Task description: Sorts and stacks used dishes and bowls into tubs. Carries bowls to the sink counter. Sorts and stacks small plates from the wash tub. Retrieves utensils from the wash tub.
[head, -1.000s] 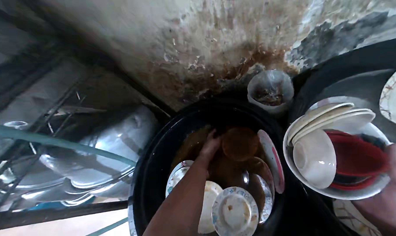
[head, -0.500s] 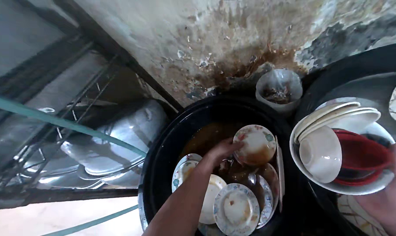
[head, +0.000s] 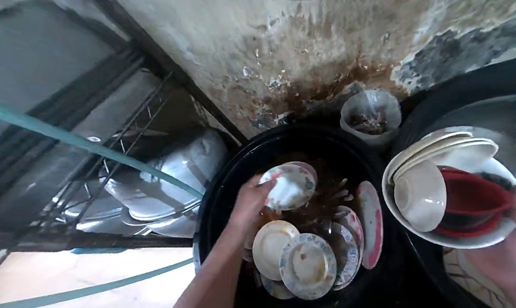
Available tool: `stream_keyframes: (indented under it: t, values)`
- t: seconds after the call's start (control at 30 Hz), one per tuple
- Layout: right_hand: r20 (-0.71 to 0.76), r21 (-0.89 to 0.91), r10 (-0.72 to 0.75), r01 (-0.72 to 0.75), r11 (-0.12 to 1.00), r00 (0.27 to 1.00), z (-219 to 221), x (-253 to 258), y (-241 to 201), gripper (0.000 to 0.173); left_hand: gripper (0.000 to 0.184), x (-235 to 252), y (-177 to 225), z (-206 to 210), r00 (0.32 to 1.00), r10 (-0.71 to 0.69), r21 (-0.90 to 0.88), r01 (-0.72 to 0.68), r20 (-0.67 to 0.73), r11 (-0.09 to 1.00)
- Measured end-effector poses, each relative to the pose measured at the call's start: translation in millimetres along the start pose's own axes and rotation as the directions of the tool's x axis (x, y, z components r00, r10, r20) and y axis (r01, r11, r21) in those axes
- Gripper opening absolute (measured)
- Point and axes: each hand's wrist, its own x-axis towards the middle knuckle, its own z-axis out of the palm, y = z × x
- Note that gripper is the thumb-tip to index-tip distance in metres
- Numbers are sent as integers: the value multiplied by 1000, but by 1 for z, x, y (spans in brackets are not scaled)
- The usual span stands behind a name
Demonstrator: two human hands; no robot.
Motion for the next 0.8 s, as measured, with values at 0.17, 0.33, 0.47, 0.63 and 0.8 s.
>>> stream_keyframes:
  t: [0.17, 0.33, 0.47, 0.63, 0.8]
  values:
    - [-9, -13, 1, -1, 1000, 1000, 1, -1, -2, 52, 41, -18, -45, -77, 1000, 12, -9, -11, 19, 1000]
    - [-34, 19, 4, -3, 1000, 999, 4, 0, -3, 51, 42, -15, -72, -95, 968, -180, 378, 102, 176, 920]
    - [-35, 5, 9, -9, 1000, 999, 6, -1, -4, 51, 40, -18, -17, -23, 965, 124, 566, -238, 233, 789]
    - [-41, -11, 2, -3, 1000, 999, 6, -1, -4, 48, 27, -57, 29, 131, 625, 325, 334, -705, 710, 625]
    - [-73, -13, 5, -6, 1000, 997, 10, -2, -9, 50, 33, -41, 14, 151, 565, 165, 431, -760, 809, 486]
